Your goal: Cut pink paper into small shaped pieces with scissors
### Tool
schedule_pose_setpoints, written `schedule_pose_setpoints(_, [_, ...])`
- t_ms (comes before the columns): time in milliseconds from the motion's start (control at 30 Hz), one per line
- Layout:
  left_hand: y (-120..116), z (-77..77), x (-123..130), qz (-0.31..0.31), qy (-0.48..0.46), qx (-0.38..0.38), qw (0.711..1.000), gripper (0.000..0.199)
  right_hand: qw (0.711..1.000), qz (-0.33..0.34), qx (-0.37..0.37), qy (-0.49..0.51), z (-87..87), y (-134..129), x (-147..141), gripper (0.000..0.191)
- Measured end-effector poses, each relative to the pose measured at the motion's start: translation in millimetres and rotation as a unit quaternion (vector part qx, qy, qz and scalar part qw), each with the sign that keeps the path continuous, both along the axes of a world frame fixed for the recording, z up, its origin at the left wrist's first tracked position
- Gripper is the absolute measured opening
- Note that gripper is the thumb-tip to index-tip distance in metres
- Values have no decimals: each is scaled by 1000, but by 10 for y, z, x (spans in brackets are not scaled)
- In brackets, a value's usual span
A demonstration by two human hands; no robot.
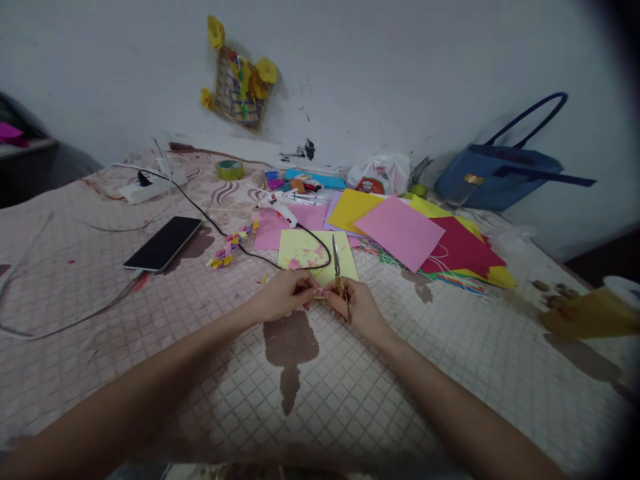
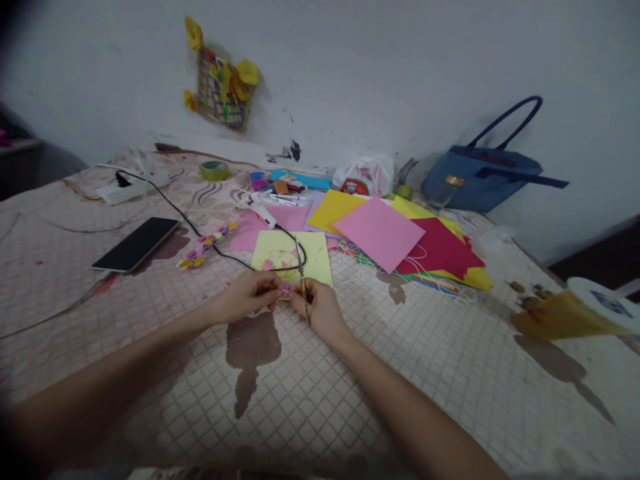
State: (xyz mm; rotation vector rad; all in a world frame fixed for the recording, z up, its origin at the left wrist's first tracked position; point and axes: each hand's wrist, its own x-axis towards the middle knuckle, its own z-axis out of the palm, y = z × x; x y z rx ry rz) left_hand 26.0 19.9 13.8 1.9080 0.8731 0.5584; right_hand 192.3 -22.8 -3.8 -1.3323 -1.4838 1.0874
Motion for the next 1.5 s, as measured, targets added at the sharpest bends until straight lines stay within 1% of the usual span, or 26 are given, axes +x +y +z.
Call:
schedule_pose_setpoints(33, [0,-1,0,-2,-8,-13,1000,23,1000,4,-5,4,8,-7,-5,22])
schedule_pose_setpoints(100, [5,-11,1,5,-37,-61,997,23,1000,4,-17,15,32,-21,-15,22])
schedule_pose_setpoints(200, [0,-32,9,30,-79,-173,981,29,999,2,-18,27,71,-44,-25,23])
schedule_pose_setpoints(267, [-18,-44,20,40,-91,-254,962,34,1000,8,1,29,85,-60,-26,22])
schedule_pose_setpoints(333, [-40,-46,33,41,-94,-335,936,38,999,16,29,20,84,-77,-24,21])
schedule_pose_setpoints(400, [-57,-34,43,42,-104,-405,908,36,998,21,55,-4,75,-94,-23,19])
schedule_pose_setpoints(467, [-67,-15,47,46,-124,-444,886,29,997,18,74,-18,71,-110,-26,18])
schedule_pose_setpoints(500, [-70,-7,48,49,-140,-449,881,26,997,9,77,-16,75,-117,-30,18])
schedule_pose_setpoints(567, [-81,-2,51,55,-173,-433,883,23,998,-13,64,13,90,-130,-39,21])
schedule_pose_setpoints(633, [-98,-16,58,58,-197,-391,897,22,998,-20,29,52,110,-138,-46,23])
schedule_pose_setpoints(733, [-129,-56,72,64,-212,-304,926,24,995,-2,-22,95,119,-140,-49,26])
schedule_pose_setpoints(800, [-142,-72,76,64,-200,-257,943,25,993,0,-42,114,106,-134,-47,25])
schedule_pose_setpoints(867, [-148,-73,75,50,-174,-228,957,25,990,-4,-52,130,86,-126,-42,24])
schedule_pose_setpoints(967, [-147,-62,75,23,-138,-205,969,26,989,-4,-61,138,63,-121,-30,22])
schedule_pose_setpoints(1033, [-145,-61,80,18,-129,-194,972,24,989,-1,-68,135,58,-121,-19,21])
schedule_pose_setpoints(1133, [-143,-70,90,26,-146,-194,970,19,990,7,-65,122,58,-118,-8,19])
schedule_pose_setpoints(1200, [-143,-80,93,30,-164,-217,962,17,990,6,-66,122,63,-116,-9,19])
schedule_pose_setpoints(1267, [-143,-89,91,36,-183,-252,949,17,989,-3,-72,133,77,-119,-16,23])
schedule_pose_setpoints(1367, [-136,-91,79,66,-226,-293,927,18,984,-14,-84,155,114,-151,-33,32])
schedule_pose_setpoints(1433, [-124,-78,65,86,-257,-311,911,19,981,4,-103,167,139,-192,-43,39])
schedule_pose_setpoints(1500, [-108,-53,49,104,-281,-324,898,19,980,33,-120,153,158,-241,-51,43])
